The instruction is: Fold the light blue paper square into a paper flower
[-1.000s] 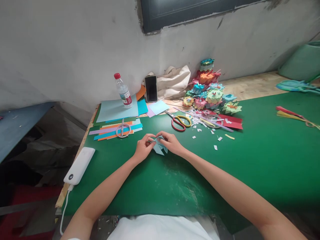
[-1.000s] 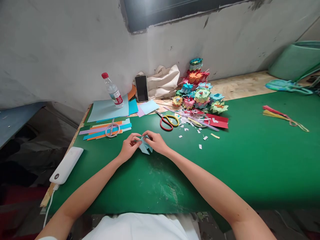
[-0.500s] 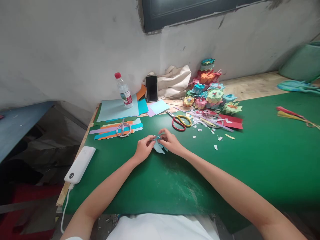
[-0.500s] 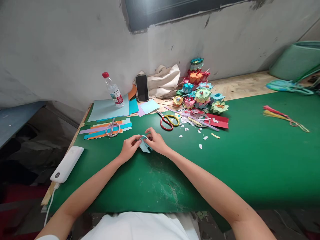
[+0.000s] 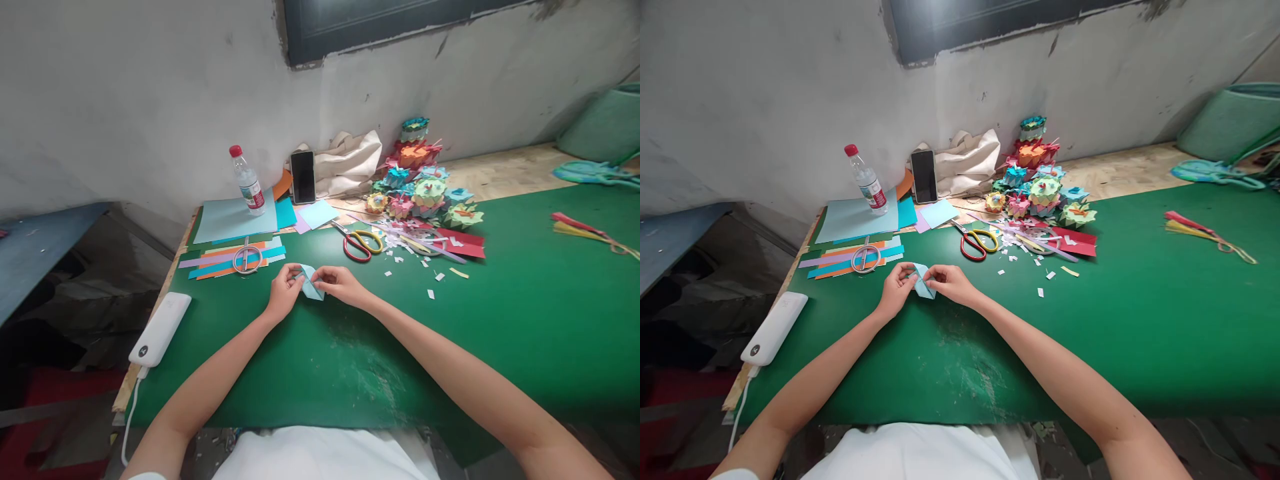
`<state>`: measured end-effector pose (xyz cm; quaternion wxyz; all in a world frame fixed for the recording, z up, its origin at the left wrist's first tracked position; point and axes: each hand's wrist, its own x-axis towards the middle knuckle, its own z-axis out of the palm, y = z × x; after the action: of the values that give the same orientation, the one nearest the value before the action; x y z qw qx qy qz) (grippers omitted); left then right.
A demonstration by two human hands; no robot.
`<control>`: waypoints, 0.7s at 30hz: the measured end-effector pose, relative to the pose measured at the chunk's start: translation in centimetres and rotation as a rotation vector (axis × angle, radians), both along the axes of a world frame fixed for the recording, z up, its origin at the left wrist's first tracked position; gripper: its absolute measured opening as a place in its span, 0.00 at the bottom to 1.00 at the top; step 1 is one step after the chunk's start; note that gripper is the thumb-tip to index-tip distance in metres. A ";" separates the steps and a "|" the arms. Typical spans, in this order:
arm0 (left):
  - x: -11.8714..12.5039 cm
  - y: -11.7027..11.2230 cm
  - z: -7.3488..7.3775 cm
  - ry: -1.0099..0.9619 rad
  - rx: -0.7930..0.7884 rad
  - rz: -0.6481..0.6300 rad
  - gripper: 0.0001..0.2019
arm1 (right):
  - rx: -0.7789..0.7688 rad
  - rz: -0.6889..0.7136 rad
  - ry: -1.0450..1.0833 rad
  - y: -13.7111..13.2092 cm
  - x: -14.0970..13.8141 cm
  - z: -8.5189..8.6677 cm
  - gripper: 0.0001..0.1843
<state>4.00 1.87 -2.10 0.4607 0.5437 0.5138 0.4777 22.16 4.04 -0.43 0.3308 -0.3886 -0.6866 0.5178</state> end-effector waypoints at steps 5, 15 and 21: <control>0.0 0.0 0.1 -0.021 -0.020 0.041 0.19 | 0.054 -0.003 0.003 0.0 0.0 -0.3 0.15; 0.0 -0.2 1.2 0.046 -0.004 -0.057 0.17 | 0.171 0.073 -0.014 -0.4 0.0 0.2 0.08; -0.2 -0.5 1.3 0.084 0.025 -0.094 0.17 | 0.216 0.079 -0.024 -0.6 -0.1 0.1 0.06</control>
<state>3.78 1.42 -0.78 0.4537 0.5926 0.5005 0.4387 22.02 3.48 -0.31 0.3420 -0.3295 -0.7571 0.4486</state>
